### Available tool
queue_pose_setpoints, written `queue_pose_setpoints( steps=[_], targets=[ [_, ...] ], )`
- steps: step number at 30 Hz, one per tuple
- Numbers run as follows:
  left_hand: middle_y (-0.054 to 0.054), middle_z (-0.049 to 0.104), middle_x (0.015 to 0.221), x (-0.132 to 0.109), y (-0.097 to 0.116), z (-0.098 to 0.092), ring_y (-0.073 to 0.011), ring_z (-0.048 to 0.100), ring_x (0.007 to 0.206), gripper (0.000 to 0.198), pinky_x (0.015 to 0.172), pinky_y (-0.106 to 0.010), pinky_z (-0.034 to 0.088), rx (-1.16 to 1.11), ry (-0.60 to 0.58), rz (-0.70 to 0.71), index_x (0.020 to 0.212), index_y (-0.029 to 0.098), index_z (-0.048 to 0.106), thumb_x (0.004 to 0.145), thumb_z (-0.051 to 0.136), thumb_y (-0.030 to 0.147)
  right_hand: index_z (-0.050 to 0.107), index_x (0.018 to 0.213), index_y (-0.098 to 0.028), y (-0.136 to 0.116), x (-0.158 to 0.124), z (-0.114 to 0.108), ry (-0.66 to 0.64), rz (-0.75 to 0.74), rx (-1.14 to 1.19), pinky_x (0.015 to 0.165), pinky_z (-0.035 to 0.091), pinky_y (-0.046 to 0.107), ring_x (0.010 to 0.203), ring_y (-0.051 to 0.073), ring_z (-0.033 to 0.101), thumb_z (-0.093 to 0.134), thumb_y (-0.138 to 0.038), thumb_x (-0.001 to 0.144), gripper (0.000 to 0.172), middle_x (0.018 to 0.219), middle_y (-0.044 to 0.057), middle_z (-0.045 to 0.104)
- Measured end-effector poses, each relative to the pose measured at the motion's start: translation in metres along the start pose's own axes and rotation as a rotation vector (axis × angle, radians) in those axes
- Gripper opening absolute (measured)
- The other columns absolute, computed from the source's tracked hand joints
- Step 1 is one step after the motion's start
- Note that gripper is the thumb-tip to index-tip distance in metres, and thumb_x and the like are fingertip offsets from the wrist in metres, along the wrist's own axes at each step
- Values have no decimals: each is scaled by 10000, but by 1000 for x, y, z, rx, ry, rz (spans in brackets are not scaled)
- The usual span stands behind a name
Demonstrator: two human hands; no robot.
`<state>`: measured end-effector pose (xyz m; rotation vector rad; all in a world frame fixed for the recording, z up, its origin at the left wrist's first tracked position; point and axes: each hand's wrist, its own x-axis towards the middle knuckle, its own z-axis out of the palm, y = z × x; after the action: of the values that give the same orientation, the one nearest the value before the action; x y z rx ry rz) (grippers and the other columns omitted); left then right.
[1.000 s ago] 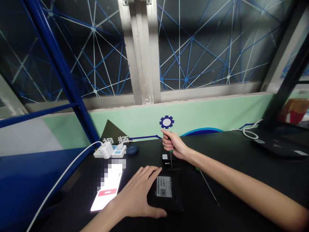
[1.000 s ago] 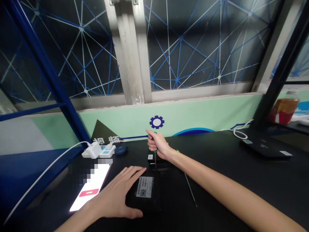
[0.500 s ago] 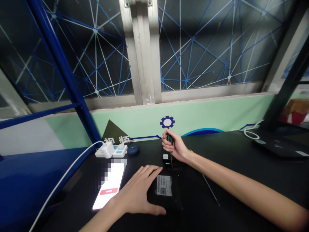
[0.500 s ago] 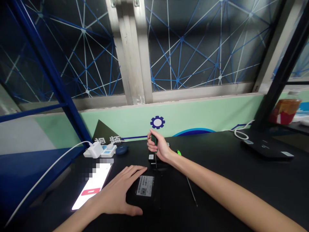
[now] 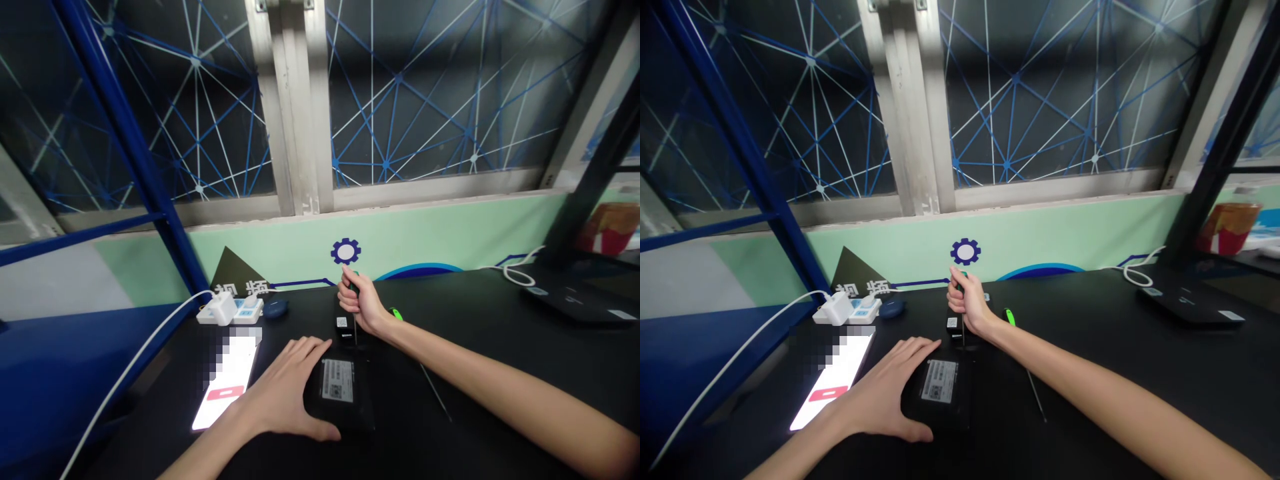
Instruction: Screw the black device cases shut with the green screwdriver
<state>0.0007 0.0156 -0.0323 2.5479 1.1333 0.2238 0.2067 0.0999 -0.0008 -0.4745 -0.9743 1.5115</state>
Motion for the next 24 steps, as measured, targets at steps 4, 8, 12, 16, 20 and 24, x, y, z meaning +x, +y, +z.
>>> queue_pose_setpoints(
  steps=[4, 8, 12, 16, 20, 24],
  targets=[
    [-117, 320, 1538, 2, -2, 1, -400, 239, 1423, 1203, 1179, -593, 116, -5, 9, 19, 1544, 237, 240, 579, 754, 739, 386, 674, -218, 1, 3, -4, 98, -26, 21, 323, 106, 130, 374, 29, 115, 732, -476, 790, 447, 460, -128, 253],
    [-115, 378, 1485, 1, -1, -1, -397, 310, 1377, 1160, 1173, -575, 164, -22, 29, 48, 1512, 240, 292, 566, 784, 696, 374, 673, -223, 6, 6, -12, 169, -4, 67, 313, 99, 138, 370, 34, 115, 729, -464, 784, 443, 455, -133, 232],
    [-108, 446, 1404, -1, 2, -3, -382, 401, 1289, 1068, 1136, -553, 256, -48, 94, 95, 1437, 252, 375, 547, 813, 647, 362, 681, -229, 6, 8, -17, 208, 36, 128, 296, 115, 141, 368, 43, 122, 711, -433, 803, 422, 459, -133, 222],
    [-106, 466, 1350, -1, 3, -6, -359, 435, 1234, 1034, 1093, -504, 336, -47, 167, 158, 1385, 239, 411, 514, 846, 587, 362, 692, -229, -3, 11, -18, 226, 88, 196, 280, 152, 135, 362, 48, 135, 675, -413, 844, 394, 466, -127, 227],
    [-107, 458, 1350, -1, 3, -6, -353, 431, 1235, 1034, 1077, -467, 361, -28, 220, 189, 1373, 227, 419, 504, 858, 573, 361, 693, -228, -7, 11, -18, 254, 158, 250, 270, 183, 130, 348, 52, 145, 598, -353, 904, 341, 451, -125, 235],
    [-104, 469, 1334, -1, 3, -6, -349, 437, 1233, 1015, 1083, -470, 346, -18, 227, 222, 1358, 232, 418, 509, 854, 578, 353, 694, -225, -2, 9, -18, 279, 217, 278, 263, 164, 129, 332, 49, 148, 524, -292, 940, 307, 442, -126, 235]
  ],
)
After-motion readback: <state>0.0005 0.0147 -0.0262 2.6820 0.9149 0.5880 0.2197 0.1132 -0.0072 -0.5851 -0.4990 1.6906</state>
